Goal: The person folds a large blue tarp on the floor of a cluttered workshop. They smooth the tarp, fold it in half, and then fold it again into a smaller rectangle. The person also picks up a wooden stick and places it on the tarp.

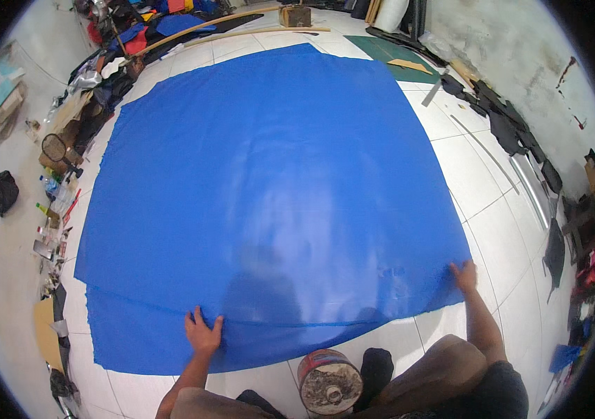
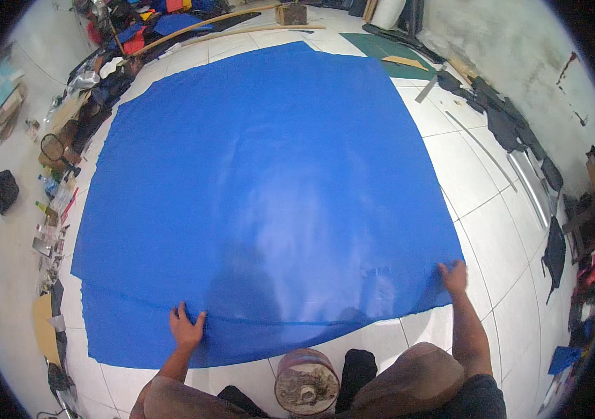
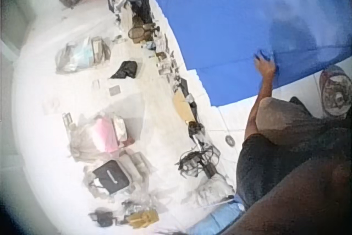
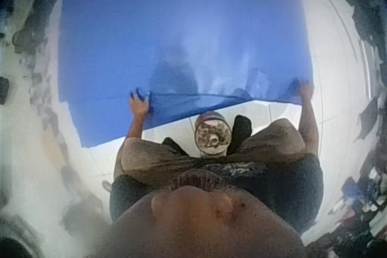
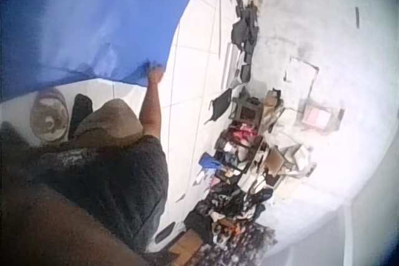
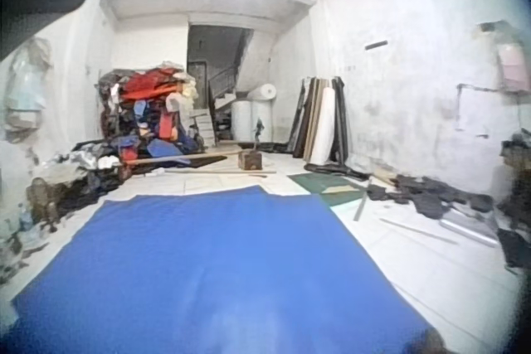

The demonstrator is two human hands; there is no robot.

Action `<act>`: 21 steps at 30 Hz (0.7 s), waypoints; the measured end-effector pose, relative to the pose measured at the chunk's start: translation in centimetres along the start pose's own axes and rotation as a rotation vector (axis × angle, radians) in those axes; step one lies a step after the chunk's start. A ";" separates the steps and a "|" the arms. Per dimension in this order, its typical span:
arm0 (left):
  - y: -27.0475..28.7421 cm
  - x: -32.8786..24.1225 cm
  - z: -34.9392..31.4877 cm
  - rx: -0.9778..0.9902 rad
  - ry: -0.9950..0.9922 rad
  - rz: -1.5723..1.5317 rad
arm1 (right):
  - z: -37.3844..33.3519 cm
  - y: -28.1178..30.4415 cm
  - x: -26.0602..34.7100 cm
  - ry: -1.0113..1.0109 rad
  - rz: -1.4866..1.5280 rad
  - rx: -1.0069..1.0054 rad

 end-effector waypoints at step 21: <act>-7.0 3.9 2.2 0.088 0.851 -1.337 | -0.1 -3.8 -13.8 -0.394 0.507 0.237</act>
Point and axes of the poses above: each hand's wrist, its own z-axis towards the middle knuckle, its own y-axis out of the back of the hand, x = y × z, the point moved 8 cm from there along z, towards the middle knuckle, and after that the axes turned 14 degrees about z, right-handed, at the moved point
